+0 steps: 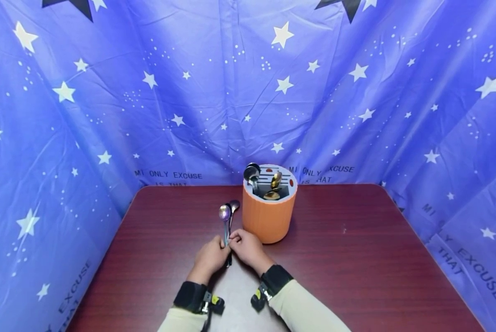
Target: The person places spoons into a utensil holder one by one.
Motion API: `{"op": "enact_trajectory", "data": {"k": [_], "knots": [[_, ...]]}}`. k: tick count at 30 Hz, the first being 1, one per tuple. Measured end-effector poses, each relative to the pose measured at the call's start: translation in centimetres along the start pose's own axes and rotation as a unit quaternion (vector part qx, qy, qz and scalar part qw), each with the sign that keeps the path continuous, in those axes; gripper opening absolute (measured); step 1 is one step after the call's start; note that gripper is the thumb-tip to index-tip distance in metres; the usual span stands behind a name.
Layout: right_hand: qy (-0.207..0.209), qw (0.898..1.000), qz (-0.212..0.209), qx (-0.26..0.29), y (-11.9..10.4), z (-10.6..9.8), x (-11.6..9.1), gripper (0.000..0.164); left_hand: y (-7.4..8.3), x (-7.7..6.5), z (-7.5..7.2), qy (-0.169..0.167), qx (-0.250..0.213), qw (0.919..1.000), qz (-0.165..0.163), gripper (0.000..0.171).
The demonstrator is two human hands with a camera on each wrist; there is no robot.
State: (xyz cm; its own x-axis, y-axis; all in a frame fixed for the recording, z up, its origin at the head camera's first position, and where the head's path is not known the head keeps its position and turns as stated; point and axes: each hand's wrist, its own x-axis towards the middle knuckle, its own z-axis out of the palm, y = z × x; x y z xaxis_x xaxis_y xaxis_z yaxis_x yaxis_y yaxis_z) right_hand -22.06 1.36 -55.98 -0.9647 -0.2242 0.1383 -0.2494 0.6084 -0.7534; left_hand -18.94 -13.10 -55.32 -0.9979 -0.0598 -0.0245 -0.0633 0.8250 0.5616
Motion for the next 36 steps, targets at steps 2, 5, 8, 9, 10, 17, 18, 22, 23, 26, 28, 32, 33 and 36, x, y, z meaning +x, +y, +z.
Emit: {"op": "enact_trajectory", "data": {"k": [2,5,8,9,10,17,18,22,23,26,28,32,33,36], "knots": [[0.002,1.000,0.002,-0.003,0.0,0.0,0.0,0.006,0.1,0.1,0.0,0.002,0.005,1.0000,-0.007,0.021],[0.003,1.000,0.001,-0.007,0.0,0.1,0.0,0.006,0.3,0.3,0.0,0.002,0.012,0.9998,-0.017,0.022],[0.001,1.000,0.006,-0.010,0.1,0.1,0.1,0.006,0.4,0.4,-0.1,0.000,0.013,0.9996,-0.025,0.021],[0.002,1.000,0.005,-0.011,0.1,0.1,0.1,0.006,0.5,0.4,-0.1,0.000,0.014,0.9995,-0.027,0.020],[0.002,1.000,0.004,-0.010,0.1,0.1,0.1,0.006,0.5,0.4,-0.1,0.000,0.016,0.9995,-0.026,0.020],[-0.001,1.000,-0.001,-0.002,0.1,0.1,0.0,0.006,0.4,0.4,-0.1,0.004,0.014,0.9996,-0.025,0.023],[0.000,1.000,-0.004,-0.003,0.1,0.2,0.0,0.006,0.4,0.4,-0.1,0.004,0.015,0.9996,-0.024,0.024],[0.002,1.000,-0.008,-0.005,0.1,0.2,0.0,0.008,0.3,0.3,-0.3,0.002,0.017,0.9996,-0.023,0.030],[0.002,1.000,-0.010,-0.006,0.1,0.2,0.0,0.009,0.3,0.3,-0.3,0.002,0.015,0.9996,-0.022,0.031],[-0.005,1.000,-0.012,-0.015,0.0,0.1,0.0,0.012,0.1,0.1,-0.4,-0.001,0.007,0.9997,-0.021,0.033],[-0.010,1.000,-0.012,-0.022,0.0,0.1,0.0,0.015,0.0,0.0,-0.5,-0.009,-0.014,0.9997,-0.019,0.033],[-0.022,0.999,-0.008,-0.025,0.2,0.0,0.1,0.018,-0.6,-0.2,-0.5,-0.045,-0.085,0.9954,0.002,0.027],[-0.024,0.999,-0.006,-0.024,0.2,-0.1,0.2,0.018,-0.8,-0.3,-0.5,-0.056,-0.104,0.9929,0.011,0.024],[-0.027,0.999,-0.010,-0.022,0.3,-0.1,0.2,0.019,-1.3,-0.4,-0.5,-0.086,-0.144,0.9848,0.044,0.018]]}}
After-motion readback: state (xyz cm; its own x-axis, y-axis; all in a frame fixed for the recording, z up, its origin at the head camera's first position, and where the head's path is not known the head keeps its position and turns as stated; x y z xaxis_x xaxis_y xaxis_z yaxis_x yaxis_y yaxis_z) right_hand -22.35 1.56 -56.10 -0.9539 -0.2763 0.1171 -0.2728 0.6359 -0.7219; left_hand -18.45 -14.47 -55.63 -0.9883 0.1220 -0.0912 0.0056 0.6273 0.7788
